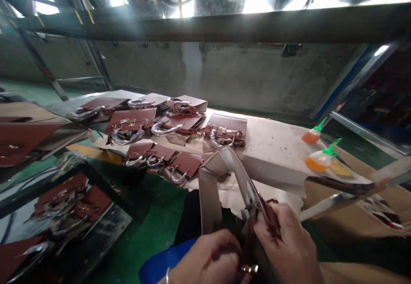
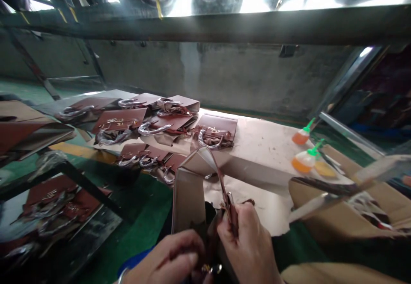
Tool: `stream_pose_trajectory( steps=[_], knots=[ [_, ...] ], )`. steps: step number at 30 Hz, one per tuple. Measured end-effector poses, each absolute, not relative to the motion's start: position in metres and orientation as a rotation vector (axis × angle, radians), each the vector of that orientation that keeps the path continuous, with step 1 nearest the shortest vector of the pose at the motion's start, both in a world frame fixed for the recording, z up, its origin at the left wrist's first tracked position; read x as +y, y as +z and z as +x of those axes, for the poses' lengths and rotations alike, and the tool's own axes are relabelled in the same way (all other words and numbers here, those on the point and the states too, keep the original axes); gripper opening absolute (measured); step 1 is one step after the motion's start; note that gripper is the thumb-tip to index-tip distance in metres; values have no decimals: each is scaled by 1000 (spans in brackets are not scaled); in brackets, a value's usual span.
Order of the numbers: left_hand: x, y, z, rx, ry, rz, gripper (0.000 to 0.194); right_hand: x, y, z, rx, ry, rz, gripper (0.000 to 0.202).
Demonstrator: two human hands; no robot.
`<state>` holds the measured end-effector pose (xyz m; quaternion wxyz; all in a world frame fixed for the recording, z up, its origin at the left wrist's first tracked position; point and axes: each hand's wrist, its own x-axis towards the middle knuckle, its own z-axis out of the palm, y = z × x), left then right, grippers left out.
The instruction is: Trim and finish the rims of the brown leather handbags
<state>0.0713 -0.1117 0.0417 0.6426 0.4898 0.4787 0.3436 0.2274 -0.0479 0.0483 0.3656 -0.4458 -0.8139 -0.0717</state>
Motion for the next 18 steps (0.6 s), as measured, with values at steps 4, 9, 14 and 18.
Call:
stream_pose_trajectory(
  steps=[4,9,14,18],
  knots=[
    [-100,43,75,1055,878,665,35,-48,43,227,-2111,-147,-1067,10],
    [-88,50,74,821,714,417,21,-43,33,225,-2137,-133,-977,12],
    [-85,40,68,728,659,488,24,-36,21,229,-2265,-36,-966,16],
    [-77,33,66,970,534,519,15,-31,17,232,-2260,31,-990,19]
  ],
)
